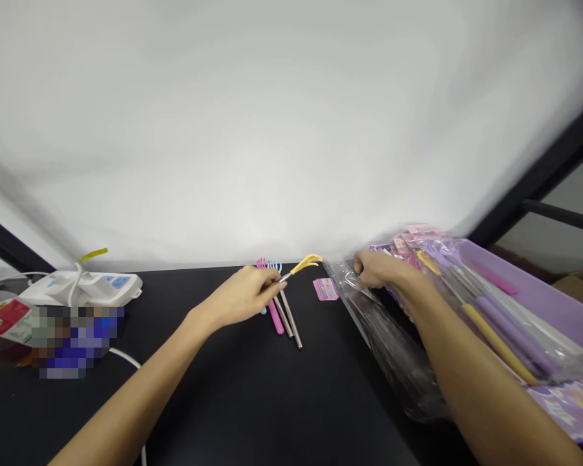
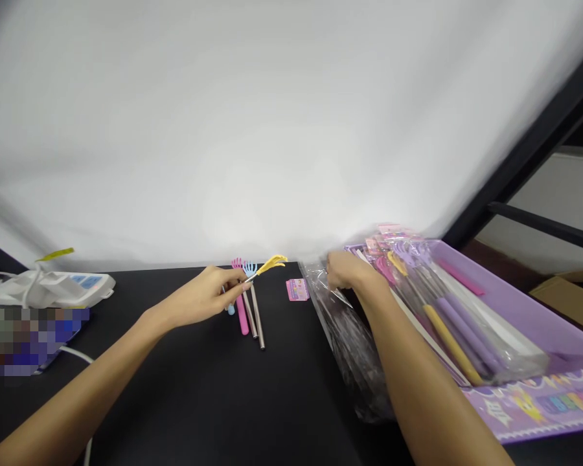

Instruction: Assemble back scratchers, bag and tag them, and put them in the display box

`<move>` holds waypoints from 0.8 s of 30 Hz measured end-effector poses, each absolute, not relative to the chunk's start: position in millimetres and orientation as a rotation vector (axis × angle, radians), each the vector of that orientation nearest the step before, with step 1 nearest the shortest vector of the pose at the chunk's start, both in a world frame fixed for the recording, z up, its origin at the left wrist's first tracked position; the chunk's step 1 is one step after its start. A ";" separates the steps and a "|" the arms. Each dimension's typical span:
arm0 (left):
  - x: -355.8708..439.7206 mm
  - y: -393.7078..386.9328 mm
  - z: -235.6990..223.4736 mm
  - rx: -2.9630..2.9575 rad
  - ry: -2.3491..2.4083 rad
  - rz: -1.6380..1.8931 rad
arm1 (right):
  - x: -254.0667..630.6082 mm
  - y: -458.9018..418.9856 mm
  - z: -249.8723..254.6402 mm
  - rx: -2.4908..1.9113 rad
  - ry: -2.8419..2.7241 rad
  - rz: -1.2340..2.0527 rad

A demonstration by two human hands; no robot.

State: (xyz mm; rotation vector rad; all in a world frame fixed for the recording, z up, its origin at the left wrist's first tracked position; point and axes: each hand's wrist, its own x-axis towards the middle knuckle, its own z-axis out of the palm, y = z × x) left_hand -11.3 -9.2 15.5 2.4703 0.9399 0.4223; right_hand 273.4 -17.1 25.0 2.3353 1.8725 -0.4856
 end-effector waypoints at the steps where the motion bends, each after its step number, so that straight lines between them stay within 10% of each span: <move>1: -10.9 -9.7 15.8 2.461 0.936 0.424 | 275.8 -18.4 29.2 2.333 1.905 -0.453; 10: -18.1 -12.2 31.3 2.185 0.722 0.255 | 254.7 -34.3 66.7 2.582 2.786 -1.375; 17: -19.8 -11.8 25.7 2.072 0.805 0.197 | 228.7 -20.8 49.8 2.279 2.622 -2.719; 24: -19.2 -5.4 18.8 2.128 0.769 0.234 | 213.6 -19.5 45.2 2.096 2.497 -3.166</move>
